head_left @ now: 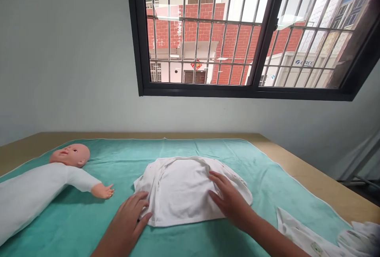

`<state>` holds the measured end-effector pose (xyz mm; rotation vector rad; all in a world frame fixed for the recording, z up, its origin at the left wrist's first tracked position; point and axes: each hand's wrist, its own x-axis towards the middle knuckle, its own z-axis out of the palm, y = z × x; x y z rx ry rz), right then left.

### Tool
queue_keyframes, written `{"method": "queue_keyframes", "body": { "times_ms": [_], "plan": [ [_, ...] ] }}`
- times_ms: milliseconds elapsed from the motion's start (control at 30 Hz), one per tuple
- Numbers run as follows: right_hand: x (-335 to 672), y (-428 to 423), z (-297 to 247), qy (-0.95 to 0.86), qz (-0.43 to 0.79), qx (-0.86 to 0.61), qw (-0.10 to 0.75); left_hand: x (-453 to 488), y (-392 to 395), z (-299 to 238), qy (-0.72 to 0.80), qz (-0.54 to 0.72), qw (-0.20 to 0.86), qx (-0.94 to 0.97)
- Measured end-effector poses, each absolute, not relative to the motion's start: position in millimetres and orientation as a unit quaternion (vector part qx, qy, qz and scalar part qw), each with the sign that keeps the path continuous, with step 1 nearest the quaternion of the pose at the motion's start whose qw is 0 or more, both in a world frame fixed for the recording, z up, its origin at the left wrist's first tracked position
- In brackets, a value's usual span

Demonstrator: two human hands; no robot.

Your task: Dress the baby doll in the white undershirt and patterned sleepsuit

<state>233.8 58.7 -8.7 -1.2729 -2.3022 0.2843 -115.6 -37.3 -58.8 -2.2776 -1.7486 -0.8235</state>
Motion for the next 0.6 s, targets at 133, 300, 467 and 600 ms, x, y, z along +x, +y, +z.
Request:
{"method": "queue_keyframes", "body": {
  "times_ms": [133, 300, 467, 600],
  "plan": [
    [179.3, 85.9, -3.6, -0.837, 0.183, -0.5, 0.126, -115.5, -39.9, -55.1, -0.59, -0.26, 0.069, -0.761],
    [135.0, 110.2, -19.7, -0.826, 0.139, -0.54, 0.085, -114.6, -40.4, -51.8, -0.593, -0.247, 0.062, -0.764],
    [93.7, 93.4, -31.0, -0.866, 0.148, -0.47, 0.085, -113.3, -40.7, -49.8, -0.587, -0.242, 0.064, -0.77],
    [66.4, 92.7, -36.0, -0.89, 0.149, -0.416, 0.114, -113.5, -41.2, -48.9, -0.587, -0.238, 0.057, -0.772]
  ]
}}
